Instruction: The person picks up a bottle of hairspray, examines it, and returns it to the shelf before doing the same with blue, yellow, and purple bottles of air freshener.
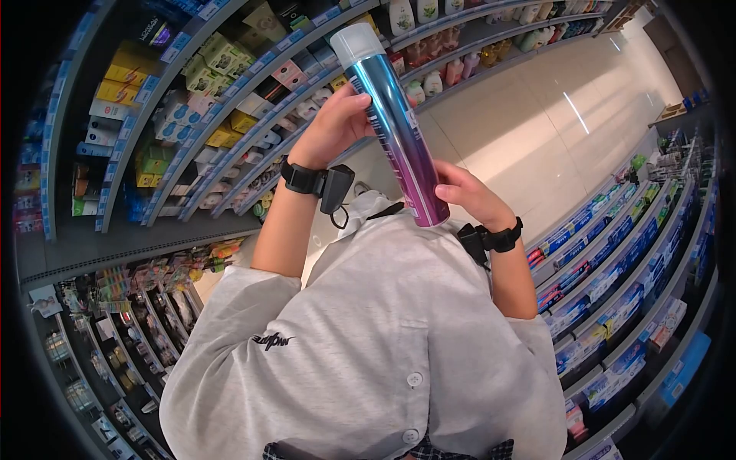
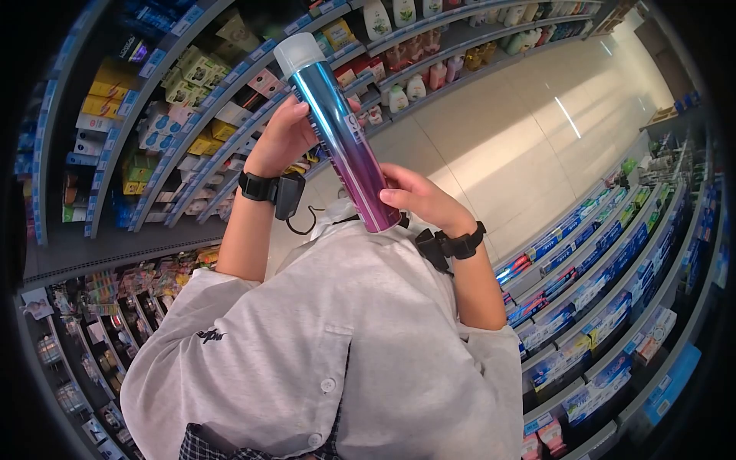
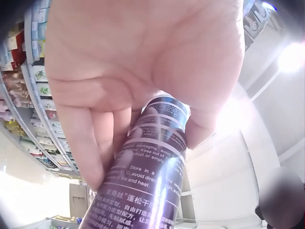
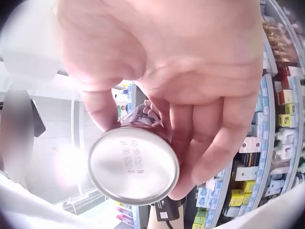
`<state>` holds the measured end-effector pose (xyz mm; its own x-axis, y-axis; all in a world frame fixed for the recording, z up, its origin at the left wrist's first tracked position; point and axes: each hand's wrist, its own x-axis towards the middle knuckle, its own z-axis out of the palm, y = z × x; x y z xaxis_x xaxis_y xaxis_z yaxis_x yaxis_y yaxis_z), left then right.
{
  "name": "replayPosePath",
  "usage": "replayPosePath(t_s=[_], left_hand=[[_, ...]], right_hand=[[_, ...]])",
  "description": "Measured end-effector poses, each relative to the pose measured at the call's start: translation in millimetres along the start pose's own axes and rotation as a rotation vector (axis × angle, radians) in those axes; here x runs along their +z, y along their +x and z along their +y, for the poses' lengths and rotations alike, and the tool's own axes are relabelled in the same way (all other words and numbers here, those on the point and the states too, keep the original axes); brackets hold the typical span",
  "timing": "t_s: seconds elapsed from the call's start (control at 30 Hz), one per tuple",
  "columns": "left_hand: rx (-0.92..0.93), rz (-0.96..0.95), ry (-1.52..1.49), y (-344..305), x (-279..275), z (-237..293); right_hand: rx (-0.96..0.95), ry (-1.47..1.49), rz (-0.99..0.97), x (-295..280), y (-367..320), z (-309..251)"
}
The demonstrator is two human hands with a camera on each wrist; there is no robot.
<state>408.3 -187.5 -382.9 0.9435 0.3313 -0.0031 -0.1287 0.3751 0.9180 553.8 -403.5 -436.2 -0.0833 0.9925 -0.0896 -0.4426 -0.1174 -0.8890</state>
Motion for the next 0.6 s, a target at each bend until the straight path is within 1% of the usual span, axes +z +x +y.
replayPosePath(t_s=[0.03,0.07,0.1,0.13,0.17,0.2,0.23,0.33,0.37,0.4,0.43,0.47,0.53,0.6], left_hand=[[-0.002,-0.004,-0.035,1,0,-1],[-0.002,-0.005,-0.035,1,0,-1],[-0.056,0.059,0.024,2,-1,-1],[-0.111,0.124,0.083,2,-2,-2],[-0.113,0.124,0.083,2,-1,-2],[-0.137,0.198,0.178,1,1,-2],[-0.161,0.271,0.274,1,2,-1],[-0.135,0.281,0.232,3,0,-5],[-0.137,0.279,0.233,3,1,-4],[-0.097,0.194,0.148,3,4,-1],[-0.057,0.110,0.062,3,6,0],[-0.062,0.109,0.062,3,5,-1],[-0.039,0.020,0.035,5,0,-2],[-0.039,0.010,0.025,7,2,-2]], right_hand=[[0.000,0.000,0.000,0,0,-1],[-0.048,-0.070,0.034,0,1,-2],[-0.096,-0.139,0.068,-1,1,-4],[-0.096,-0.138,0.069,-2,2,-5],[-0.114,-0.322,0.134,-3,2,-7],[-0.130,-0.506,0.199,-4,2,-8],[-0.130,-0.505,0.199,-3,2,-6],[-0.178,-0.489,0.198,-3,5,-1],[-0.148,-0.334,0.147,-3,5,1],[-0.118,-0.178,0.098,-3,5,2],[-0.117,-0.175,0.100,-4,3,3],[-0.096,-0.170,0.070,-5,1,3],[-0.075,-0.164,0.042,-7,-1,2],[-0.040,-0.215,0.008,-8,-2,2]])
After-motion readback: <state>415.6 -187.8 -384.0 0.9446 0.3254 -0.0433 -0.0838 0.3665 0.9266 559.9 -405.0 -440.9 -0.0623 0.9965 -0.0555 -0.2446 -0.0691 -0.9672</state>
